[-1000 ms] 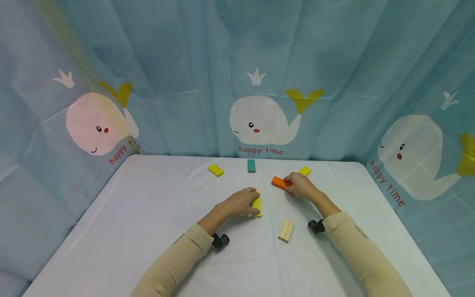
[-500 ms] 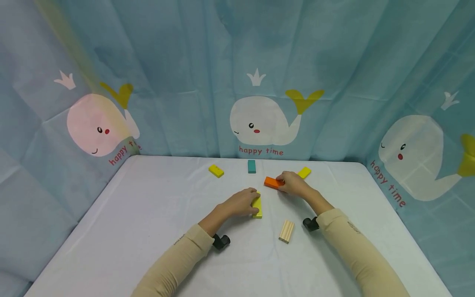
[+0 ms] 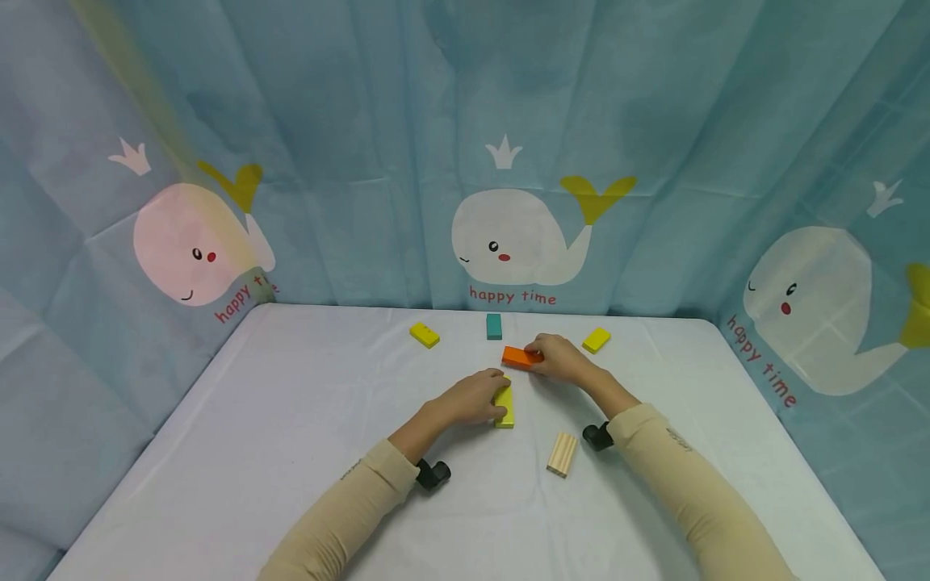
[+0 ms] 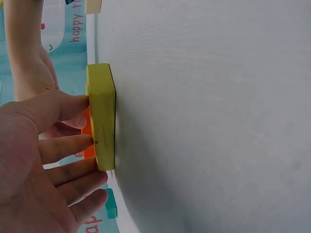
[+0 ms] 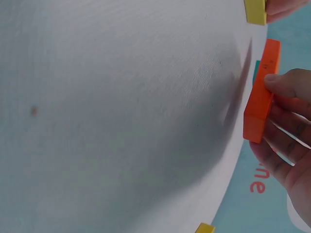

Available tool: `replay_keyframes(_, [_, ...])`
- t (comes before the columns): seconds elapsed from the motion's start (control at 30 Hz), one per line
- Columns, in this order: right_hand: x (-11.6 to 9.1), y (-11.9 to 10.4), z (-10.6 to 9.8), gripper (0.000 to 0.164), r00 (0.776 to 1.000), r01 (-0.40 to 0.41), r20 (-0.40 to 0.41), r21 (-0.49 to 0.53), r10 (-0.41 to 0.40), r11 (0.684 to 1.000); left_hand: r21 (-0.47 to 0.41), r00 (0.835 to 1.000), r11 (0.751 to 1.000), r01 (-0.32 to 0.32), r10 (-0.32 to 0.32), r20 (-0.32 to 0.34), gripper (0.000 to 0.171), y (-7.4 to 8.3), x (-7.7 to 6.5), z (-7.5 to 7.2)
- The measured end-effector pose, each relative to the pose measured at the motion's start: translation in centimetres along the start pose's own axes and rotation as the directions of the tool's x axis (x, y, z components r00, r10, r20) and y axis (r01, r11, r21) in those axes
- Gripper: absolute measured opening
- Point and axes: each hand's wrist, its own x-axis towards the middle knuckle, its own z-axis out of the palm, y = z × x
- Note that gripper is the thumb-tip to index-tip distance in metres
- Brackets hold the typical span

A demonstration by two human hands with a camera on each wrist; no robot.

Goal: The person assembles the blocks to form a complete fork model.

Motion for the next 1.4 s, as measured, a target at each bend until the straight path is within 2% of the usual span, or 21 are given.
replay_keyframes(0.43, [0.5,-1.2,0.5,0.033,0.999,0.05,0.007,0.019,-0.05,0.999,0.011,0.999,1.0,-0.029,0.029,-0.045,0.053,-0.2,0.1,0.3])
replay_keyframes(0.7, [0.6,-1.6,0.7,0.031,0.997,0.077,0.004,0.033,-0.077,0.996,0.018,0.991,0.999,-0.035,0.037,-0.128,0.063,0.1,-0.2,0.1])
replay_keyframes(0.87, [0.8,-1.9,0.9,0.029,0.994,0.105,0.012,0.04,-0.106,0.994,0.045,0.985,0.999,-0.013,0.021,-0.172,0.074,-0.2,-0.2,0.2])
replay_keyframes(1.07, [1.0,-2.3,1.1,0.029,0.992,0.126,0.027,0.034,-0.127,0.991,0.041,0.987,0.999,0.02,-0.013,-0.163,0.082,-0.5,-0.3,0.2])
replay_keyframes(1.4, [1.1,-2.6,1.2,0.026,0.983,0.179,0.038,0.038,-0.18,0.983,0.007,0.991,0.999,0.05,-0.049,-0.127,0.08,-0.4,-0.3,0.0])
